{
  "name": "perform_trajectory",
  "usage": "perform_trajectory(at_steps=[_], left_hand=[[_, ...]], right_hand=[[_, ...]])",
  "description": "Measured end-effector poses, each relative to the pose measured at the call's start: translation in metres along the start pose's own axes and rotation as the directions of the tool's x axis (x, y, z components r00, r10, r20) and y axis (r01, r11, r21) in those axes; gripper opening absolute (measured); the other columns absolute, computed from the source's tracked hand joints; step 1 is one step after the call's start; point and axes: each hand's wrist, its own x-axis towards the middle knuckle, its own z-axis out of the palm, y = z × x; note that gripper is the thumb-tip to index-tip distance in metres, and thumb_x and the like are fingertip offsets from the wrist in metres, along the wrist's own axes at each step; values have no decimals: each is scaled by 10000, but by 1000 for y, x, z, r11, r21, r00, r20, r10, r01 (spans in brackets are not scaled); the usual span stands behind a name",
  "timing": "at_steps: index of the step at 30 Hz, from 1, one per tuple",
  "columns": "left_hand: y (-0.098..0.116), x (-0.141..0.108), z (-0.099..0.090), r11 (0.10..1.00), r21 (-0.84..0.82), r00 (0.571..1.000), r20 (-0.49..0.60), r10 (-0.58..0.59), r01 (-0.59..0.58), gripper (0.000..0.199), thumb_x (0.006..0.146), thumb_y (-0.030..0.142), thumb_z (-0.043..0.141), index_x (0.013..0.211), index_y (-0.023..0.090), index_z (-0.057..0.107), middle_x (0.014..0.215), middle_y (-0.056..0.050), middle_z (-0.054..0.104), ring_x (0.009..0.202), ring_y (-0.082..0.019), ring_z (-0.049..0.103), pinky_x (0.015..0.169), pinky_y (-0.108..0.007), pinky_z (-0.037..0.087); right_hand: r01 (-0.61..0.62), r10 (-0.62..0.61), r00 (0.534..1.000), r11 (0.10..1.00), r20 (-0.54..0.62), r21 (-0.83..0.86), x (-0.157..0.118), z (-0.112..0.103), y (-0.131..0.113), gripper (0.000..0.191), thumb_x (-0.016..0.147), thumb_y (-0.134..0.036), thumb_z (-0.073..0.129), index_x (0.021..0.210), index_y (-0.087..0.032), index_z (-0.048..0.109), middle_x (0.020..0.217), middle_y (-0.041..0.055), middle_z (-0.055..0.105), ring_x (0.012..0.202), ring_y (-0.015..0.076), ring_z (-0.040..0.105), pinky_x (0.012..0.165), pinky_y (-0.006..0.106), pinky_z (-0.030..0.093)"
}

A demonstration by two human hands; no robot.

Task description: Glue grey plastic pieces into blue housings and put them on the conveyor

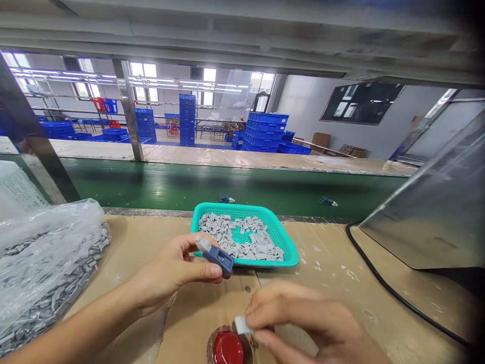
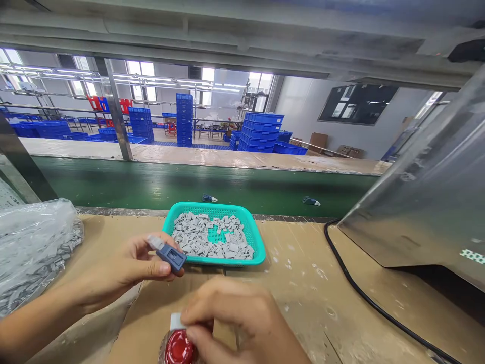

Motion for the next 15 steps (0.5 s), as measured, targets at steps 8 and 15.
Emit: perform_trajectory(at_steps=[8,15], left_hand=[[4,0,0,996,70,998,-39,51,-48,226,564,168,687,666,146,487,696,17,588,665,-96,521,630,-220,381],[4,3,0,992,62,992,-60,113,-109,231,569,159,685,615,142,460,668,32,563,664,-83,516,626,-206,385]], right_hand=[[-63,71,977,997,-202,47,42,-4,6,141,685,-75,560,682,-185,648,673,10,647,644,135,610,562,215,512],[-34,37,992,999,-120,31,45,1,10,176,693,-50,561,688,-190,666,722,2,647,691,120,598,616,213,489]])
